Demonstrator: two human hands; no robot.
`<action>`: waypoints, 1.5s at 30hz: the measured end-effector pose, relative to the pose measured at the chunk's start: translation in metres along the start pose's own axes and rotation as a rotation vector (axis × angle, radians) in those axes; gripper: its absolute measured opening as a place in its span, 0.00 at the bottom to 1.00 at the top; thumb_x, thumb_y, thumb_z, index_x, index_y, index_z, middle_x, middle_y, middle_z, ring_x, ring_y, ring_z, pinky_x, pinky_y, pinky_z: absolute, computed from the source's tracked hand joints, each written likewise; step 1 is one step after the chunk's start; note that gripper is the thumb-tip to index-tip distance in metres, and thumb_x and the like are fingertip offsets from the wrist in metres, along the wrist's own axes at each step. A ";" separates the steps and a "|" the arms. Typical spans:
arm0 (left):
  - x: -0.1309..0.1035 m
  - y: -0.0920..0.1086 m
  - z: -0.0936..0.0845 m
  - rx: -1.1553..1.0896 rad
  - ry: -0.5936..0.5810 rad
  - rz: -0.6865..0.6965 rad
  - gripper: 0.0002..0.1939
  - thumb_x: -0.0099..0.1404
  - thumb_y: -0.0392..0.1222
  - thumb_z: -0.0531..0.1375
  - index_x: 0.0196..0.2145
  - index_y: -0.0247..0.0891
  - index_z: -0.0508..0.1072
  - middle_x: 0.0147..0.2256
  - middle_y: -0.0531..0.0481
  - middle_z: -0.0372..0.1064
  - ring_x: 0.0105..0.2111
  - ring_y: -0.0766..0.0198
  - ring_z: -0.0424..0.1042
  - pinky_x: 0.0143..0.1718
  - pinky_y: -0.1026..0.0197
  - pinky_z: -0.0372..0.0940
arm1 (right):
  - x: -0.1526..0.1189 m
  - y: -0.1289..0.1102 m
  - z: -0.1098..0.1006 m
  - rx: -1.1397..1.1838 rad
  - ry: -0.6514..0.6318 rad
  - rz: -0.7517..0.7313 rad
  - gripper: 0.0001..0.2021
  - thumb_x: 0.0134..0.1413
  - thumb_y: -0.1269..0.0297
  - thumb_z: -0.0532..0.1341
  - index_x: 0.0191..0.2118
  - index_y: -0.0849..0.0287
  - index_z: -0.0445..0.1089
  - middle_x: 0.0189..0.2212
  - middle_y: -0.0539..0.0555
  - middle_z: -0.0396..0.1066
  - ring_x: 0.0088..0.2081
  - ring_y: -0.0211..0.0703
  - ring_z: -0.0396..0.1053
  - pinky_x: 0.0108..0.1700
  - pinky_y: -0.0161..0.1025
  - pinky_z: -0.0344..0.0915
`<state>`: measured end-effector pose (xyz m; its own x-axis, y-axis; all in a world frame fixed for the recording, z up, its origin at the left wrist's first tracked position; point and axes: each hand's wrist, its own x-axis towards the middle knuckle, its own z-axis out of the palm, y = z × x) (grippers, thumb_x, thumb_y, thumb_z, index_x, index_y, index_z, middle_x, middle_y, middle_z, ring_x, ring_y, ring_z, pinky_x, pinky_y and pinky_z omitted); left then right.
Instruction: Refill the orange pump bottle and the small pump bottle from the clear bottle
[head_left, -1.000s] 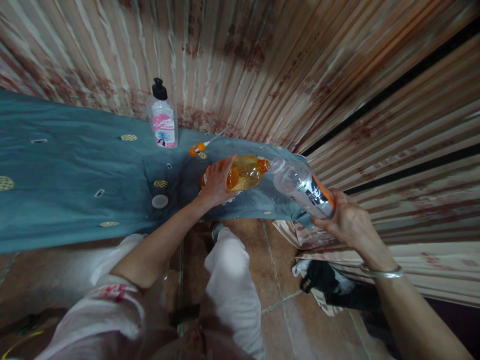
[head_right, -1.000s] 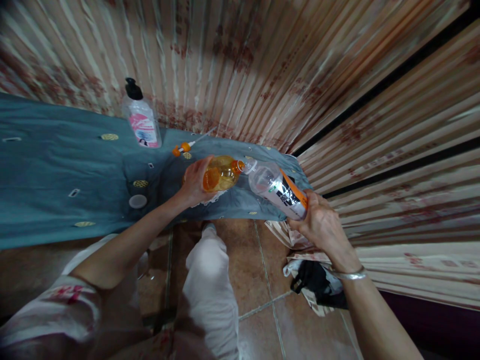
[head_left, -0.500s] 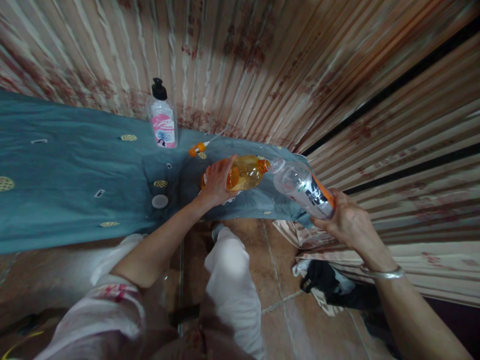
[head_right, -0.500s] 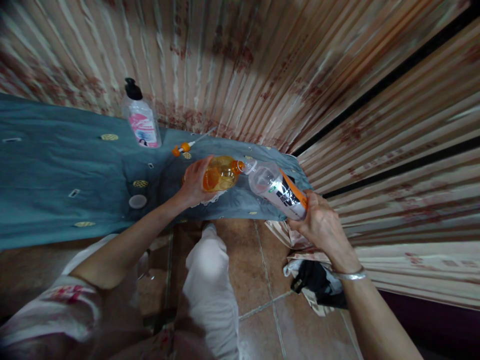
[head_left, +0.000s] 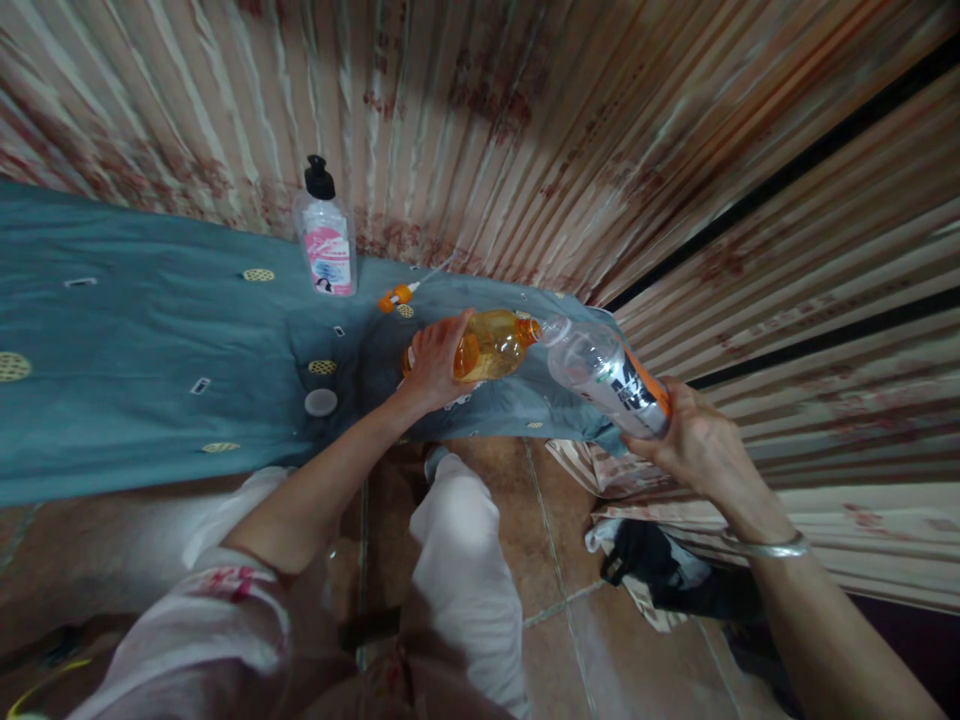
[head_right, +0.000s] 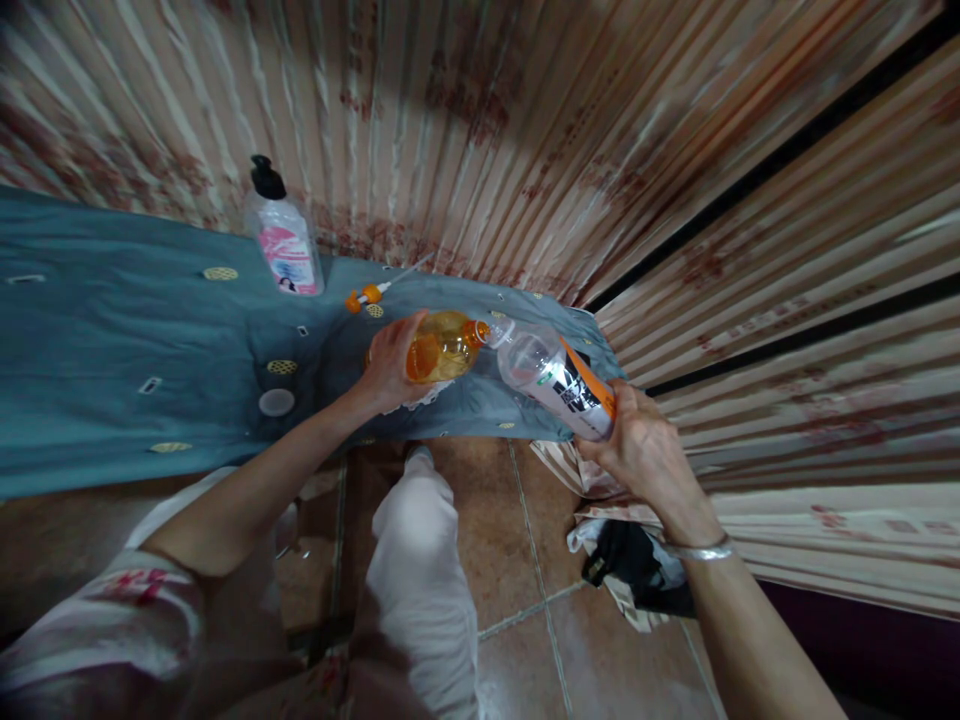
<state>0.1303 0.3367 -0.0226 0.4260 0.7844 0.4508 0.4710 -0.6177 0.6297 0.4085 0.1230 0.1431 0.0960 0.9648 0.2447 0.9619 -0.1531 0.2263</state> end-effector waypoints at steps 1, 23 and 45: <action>0.000 0.000 0.000 0.003 -0.002 -0.001 0.57 0.51 0.45 0.74 0.73 0.41 0.52 0.66 0.33 0.64 0.64 0.37 0.65 0.66 0.37 0.57 | 0.000 0.000 0.000 -0.002 -0.005 0.001 0.37 0.55 0.44 0.61 0.61 0.68 0.65 0.41 0.67 0.78 0.37 0.61 0.76 0.36 0.50 0.73; 0.000 -0.001 0.001 0.009 0.001 -0.005 0.57 0.52 0.48 0.74 0.74 0.42 0.52 0.66 0.34 0.64 0.64 0.36 0.64 0.66 0.36 0.57 | 0.000 0.000 0.000 -0.028 -0.010 -0.001 0.37 0.52 0.47 0.63 0.61 0.69 0.66 0.41 0.66 0.78 0.38 0.61 0.76 0.37 0.49 0.73; 0.000 0.001 -0.001 0.010 -0.001 0.001 0.58 0.51 0.46 0.75 0.73 0.42 0.52 0.65 0.34 0.64 0.63 0.37 0.65 0.66 0.36 0.57 | -0.002 0.002 0.000 -0.044 0.007 -0.018 0.36 0.54 0.46 0.61 0.60 0.69 0.66 0.41 0.66 0.77 0.37 0.59 0.75 0.36 0.48 0.71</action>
<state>0.1301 0.3358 -0.0218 0.4270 0.7840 0.4506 0.4786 -0.6188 0.6229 0.4098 0.1207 0.1432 0.0767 0.9661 0.2466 0.9513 -0.1450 0.2721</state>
